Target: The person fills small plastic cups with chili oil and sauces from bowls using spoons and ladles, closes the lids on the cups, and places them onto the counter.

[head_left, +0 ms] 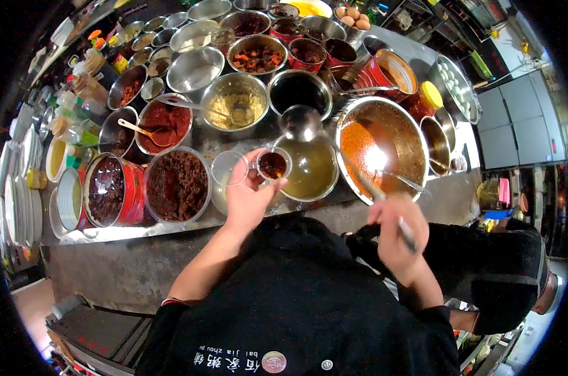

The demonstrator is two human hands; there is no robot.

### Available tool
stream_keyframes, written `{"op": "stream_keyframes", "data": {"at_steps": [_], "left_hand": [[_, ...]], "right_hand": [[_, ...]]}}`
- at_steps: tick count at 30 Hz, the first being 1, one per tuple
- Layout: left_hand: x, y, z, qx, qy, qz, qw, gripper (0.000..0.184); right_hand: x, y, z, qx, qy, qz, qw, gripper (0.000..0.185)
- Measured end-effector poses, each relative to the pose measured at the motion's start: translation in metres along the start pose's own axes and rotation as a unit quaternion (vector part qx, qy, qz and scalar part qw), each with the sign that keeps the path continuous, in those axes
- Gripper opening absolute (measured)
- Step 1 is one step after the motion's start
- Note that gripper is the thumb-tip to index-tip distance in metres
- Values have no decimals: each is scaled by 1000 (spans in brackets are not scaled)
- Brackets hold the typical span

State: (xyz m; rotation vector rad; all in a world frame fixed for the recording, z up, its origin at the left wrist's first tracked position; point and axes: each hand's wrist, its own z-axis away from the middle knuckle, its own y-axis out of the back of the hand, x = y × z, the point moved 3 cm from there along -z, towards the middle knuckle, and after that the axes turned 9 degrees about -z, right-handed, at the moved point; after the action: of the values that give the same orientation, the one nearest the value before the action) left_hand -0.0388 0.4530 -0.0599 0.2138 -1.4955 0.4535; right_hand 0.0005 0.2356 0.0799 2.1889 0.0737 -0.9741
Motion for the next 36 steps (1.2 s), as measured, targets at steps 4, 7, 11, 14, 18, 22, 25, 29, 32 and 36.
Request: {"op": "stream_keyframes", "data": {"at_steps": [4,7,11,14,18,22,25,29,32,36], "left_hand": [[0,1,-2,6,-24,21,999,60],[3,3,-3,18,-18,14,1000,59],[4,4,-3,29,-21,16,999,59],[4,4,-5,27,-18,10,999,59],[7,2,-6,25,-14,34,999,59],[6,1,-10,24,-10,24,999,58],[2,0,-17,24,-7,8,1000,58],[-8,-2,-32,26,28,23,999,58],[-12,-2,-39,16,43,94,994,58],[-7,-6,-46,20,47,63,997,60]], "right_hand": [[72,-18,-26,193,-183,-149,952,10],[111,-33,-47,182,-231,-143,945,10],[143,-53,-63,134,-208,-73,966,9],[144,-56,-71,123,-174,-57,975,8],[148,-56,-73,115,-186,-69,973,8],[140,-48,-73,135,-197,-92,967,9],[116,-38,-76,154,-229,-141,951,9],[83,-23,-71,159,-242,-189,939,11],[57,-13,-55,147,-219,-197,944,10],[16,-1,-46,18,-27,-81,996,11]]}}
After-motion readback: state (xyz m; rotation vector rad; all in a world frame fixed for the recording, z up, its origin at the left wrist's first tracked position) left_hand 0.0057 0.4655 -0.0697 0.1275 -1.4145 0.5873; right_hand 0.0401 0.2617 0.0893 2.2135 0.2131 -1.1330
